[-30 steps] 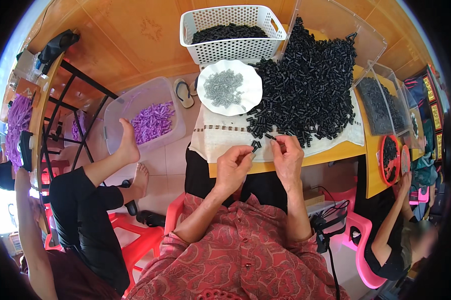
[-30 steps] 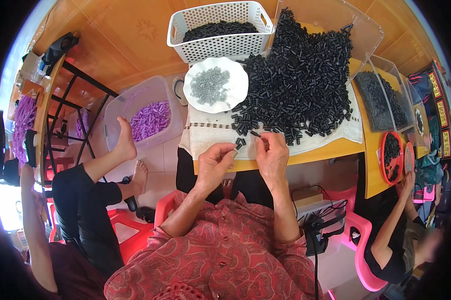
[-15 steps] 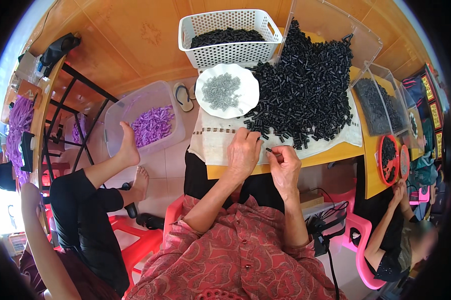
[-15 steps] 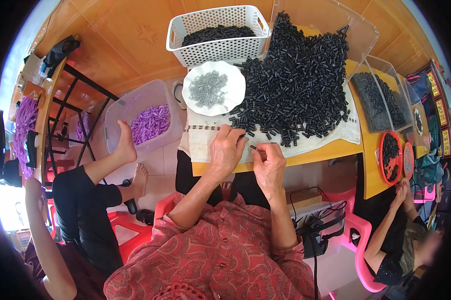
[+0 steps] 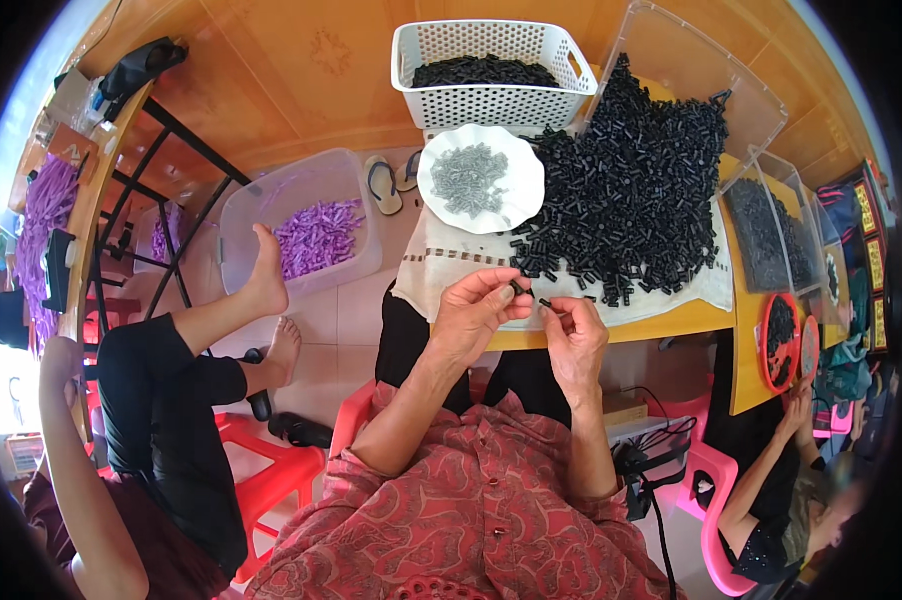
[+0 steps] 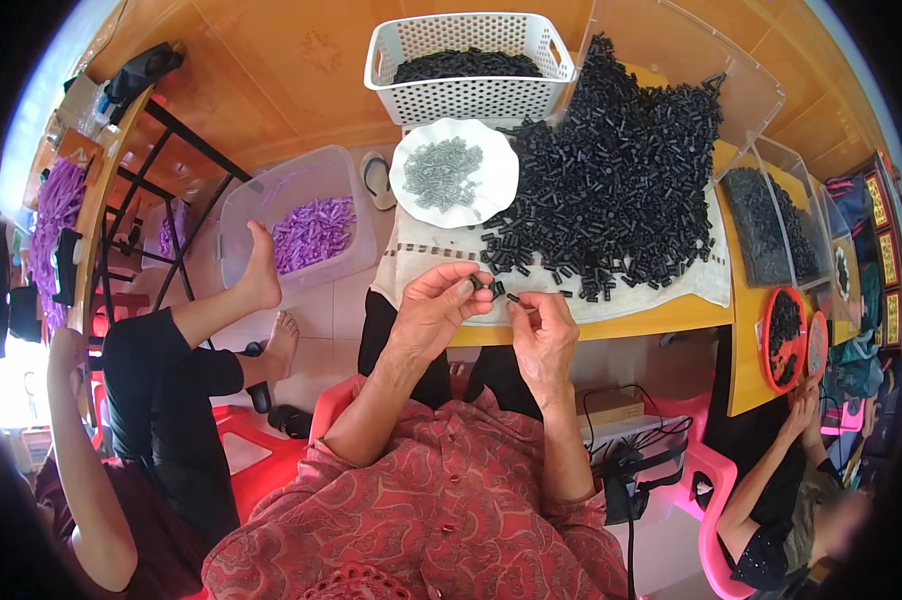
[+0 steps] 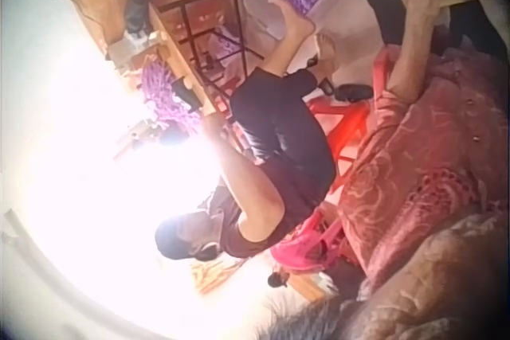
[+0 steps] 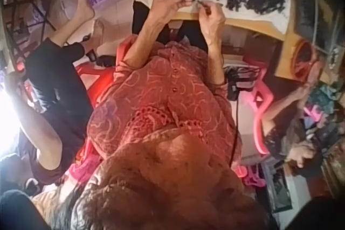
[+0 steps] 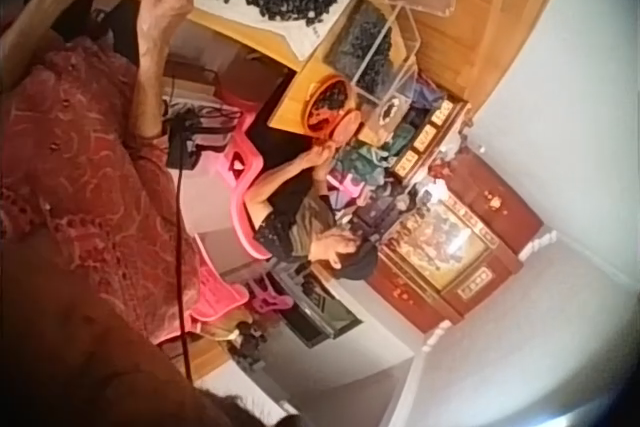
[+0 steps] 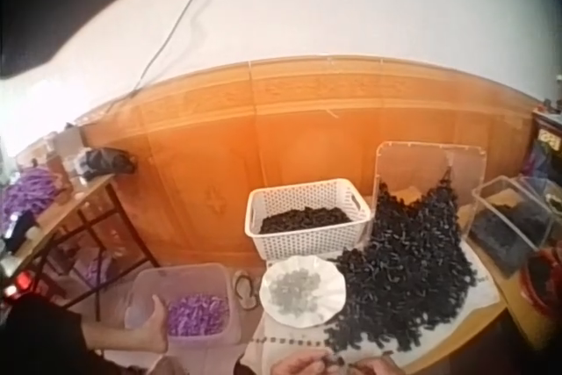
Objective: The person assembles small plastic components by fitting small black pieces together by hand.
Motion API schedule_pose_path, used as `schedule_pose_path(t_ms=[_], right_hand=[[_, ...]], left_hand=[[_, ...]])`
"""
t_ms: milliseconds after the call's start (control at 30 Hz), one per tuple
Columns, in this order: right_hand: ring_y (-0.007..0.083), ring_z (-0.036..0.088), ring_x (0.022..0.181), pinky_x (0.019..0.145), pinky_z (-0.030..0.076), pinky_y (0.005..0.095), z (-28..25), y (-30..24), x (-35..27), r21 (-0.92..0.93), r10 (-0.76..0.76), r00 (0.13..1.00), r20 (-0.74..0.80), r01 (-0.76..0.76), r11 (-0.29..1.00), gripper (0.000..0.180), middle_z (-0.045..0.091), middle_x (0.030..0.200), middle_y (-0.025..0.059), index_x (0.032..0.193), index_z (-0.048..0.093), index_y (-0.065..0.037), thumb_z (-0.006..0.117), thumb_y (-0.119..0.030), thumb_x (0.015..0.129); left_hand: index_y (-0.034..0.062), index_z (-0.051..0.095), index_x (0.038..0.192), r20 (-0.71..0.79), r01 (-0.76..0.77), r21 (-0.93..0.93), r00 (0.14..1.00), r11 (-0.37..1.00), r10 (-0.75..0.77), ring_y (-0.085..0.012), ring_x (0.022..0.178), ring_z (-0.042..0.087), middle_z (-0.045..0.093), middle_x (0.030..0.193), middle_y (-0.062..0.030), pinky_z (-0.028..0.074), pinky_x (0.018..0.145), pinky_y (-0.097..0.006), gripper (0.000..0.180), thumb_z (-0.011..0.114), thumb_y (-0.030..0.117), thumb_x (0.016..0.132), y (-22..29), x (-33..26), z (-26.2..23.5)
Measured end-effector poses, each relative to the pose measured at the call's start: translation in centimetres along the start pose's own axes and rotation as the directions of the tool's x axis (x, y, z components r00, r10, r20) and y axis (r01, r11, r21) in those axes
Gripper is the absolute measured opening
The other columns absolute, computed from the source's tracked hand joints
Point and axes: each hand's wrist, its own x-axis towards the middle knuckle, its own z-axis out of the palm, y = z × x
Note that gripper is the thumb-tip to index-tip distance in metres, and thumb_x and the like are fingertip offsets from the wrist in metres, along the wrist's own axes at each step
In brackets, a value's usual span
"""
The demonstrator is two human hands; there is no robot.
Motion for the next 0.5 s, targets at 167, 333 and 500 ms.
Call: schedule_pose_path(t_ms=[167, 333, 500], right_hand=[[0.0159, 0.063, 0.061, 0.054, 0.048, 0.0282, 0.4, -0.3, -0.1, 0.013, -0.008, 1.0, 0.015, 0.008, 1.0, 0.011, 0.063, 0.082, 0.0102, 0.091, 0.064, 0.002, 0.071, 0.0, 0.083], [0.0151, 0.063, 0.061, 0.054, 0.048, 0.028, 0.5, -0.5, -0.2, 0.015, 0.0, 1.0, 0.029, 0.0, 1.0, 0.011, 0.063, 0.082, 0.0097, 0.092, 0.064, 0.002, 0.071, 0.001, 0.083], [0.0153, 0.063, 0.061, 0.055, 0.048, 0.0273, 0.7, -0.7, -0.2, 0.019, 0.005, 0.999, 0.05, -0.006, 1.0, 0.01, 0.063, 0.082, 0.0096, 0.092, 0.065, 0.002, 0.07, 0.001, 0.083]], left_hand=[[0.0, 0.06, 0.122, 0.043, 0.017, -0.089, 0.999, 0.996, -0.013, -0.02, 0.096, 0.066, 0.064, 0.114, -0.0146, 0.054, 0.089, -0.035, 0.028, 0.055, -0.002, 0.095, 0.0, -0.8, -0.2], [0.0002, 0.06, 0.122, 0.048, 0.029, -0.106, 0.999, 0.994, -0.023, -0.0187, 0.096, 0.065, 0.064, 0.114, -0.0139, 0.054, 0.089, -0.034, 0.028, 0.056, -0.002, 0.094, 0.0, -1.1, -0.1], [-0.0006, 0.06, 0.122, 0.032, 0.048, -0.127, 0.999, 0.991, -0.044, -0.0179, 0.093, 0.065, 0.065, 0.11, -0.0131, 0.055, 0.086, -0.033, 0.029, 0.059, -0.002, 0.093, 0.1, -1.3, 0.1]])
